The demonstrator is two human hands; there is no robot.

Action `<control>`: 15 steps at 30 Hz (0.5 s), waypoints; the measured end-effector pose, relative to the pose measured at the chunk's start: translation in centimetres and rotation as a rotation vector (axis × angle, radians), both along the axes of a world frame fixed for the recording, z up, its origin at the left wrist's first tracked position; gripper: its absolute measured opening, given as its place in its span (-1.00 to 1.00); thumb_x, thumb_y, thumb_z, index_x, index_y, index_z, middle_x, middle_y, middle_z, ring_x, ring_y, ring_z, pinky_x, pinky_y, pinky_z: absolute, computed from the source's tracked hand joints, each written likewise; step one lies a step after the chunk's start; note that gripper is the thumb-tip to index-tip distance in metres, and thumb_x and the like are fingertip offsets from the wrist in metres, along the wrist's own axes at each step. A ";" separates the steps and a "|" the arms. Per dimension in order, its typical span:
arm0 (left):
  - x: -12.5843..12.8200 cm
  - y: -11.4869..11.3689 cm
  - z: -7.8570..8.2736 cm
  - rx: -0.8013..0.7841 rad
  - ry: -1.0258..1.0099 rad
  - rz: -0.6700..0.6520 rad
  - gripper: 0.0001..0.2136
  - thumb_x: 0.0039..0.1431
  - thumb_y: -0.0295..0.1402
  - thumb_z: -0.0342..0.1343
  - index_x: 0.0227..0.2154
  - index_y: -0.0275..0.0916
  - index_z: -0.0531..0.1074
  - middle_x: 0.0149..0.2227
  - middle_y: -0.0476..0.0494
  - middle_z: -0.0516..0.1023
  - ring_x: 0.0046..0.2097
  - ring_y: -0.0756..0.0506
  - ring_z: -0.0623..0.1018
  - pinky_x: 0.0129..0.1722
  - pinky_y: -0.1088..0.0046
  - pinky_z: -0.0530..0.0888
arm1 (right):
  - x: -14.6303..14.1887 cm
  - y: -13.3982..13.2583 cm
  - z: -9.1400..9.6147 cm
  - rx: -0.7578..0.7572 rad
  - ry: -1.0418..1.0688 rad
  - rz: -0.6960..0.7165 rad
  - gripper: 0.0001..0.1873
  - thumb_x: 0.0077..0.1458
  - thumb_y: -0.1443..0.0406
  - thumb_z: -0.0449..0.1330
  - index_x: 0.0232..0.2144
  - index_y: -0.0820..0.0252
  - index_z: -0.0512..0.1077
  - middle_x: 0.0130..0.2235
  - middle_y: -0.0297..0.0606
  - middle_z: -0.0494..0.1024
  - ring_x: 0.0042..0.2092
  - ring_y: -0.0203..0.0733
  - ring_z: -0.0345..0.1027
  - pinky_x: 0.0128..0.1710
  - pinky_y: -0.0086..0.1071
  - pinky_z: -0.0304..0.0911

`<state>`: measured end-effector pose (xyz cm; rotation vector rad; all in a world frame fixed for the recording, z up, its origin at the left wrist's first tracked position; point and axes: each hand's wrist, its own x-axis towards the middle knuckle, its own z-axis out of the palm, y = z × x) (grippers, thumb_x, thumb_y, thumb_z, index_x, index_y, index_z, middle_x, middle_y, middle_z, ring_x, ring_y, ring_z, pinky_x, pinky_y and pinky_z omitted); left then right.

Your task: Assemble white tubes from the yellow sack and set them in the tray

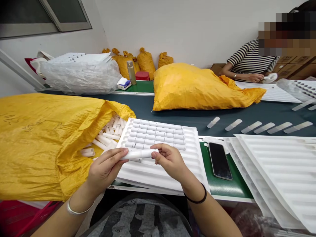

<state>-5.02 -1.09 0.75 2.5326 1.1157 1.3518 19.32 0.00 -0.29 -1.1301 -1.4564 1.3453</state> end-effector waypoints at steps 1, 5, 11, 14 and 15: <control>0.2 0.0 -0.1 0.005 0.003 -0.010 -0.59 0.12 -0.59 0.16 0.03 -0.18 0.41 -0.15 -0.16 0.58 -0.12 -0.04 0.57 -0.09 0.46 0.54 | -0.1 -0.1 0.1 -0.011 0.015 0.004 -0.67 0.10 0.12 0.23 -0.19 0.24 0.47 -0.48 -0.32 0.43 -0.47 -0.31 0.35 -0.48 -0.45 0.31; 1.0 0.1 -0.6 -0.044 -0.020 -0.009 -0.59 0.13 -0.57 0.14 0.03 -0.10 0.43 -0.16 -0.15 0.61 -0.15 -0.09 0.60 -0.12 0.42 0.56 | -0.3 -0.2 0.2 0.007 0.014 0.005 -0.69 0.09 0.13 0.23 -0.21 0.25 0.47 -0.49 -0.31 0.43 -0.46 -0.31 0.33 -0.47 -0.45 0.30; 0.6 0.8 -1.9 -0.080 -0.018 -0.078 -0.50 0.11 -0.59 0.14 0.11 -0.08 0.36 -0.14 -0.16 0.60 -0.14 -0.08 0.59 -0.11 0.42 0.55 | -0.4 -0.7 -1.4 -0.105 0.072 0.056 -0.63 0.06 0.08 0.25 -0.21 0.24 0.48 -0.50 -0.32 0.46 -0.47 -0.29 0.37 -0.45 -0.40 0.35; 0.2 1.3 -2.2 -0.134 0.066 -0.204 -0.48 0.16 -0.59 0.08 0.16 -0.04 0.29 -0.12 -0.14 0.59 -0.11 -0.06 0.58 -0.10 0.46 0.53 | -1.0 -1.4 -2.7 -0.092 -0.014 0.127 -0.66 0.10 0.10 0.22 -0.17 0.21 0.50 -0.45 -0.29 0.51 -0.43 -0.28 0.38 -0.39 -0.39 0.35; 0.0 1.6 -2.2 -0.170 0.129 -0.247 -0.48 0.19 -0.57 0.05 0.18 -0.02 0.25 -0.09 -0.13 0.58 -0.08 -0.06 0.57 -0.08 0.45 0.52 | -1.1 -1.5 -3.2 -0.032 -0.102 0.162 -0.69 0.09 0.12 0.23 -0.18 0.19 0.52 -0.41 -0.27 0.53 -0.40 -0.26 0.39 -0.36 -0.38 0.35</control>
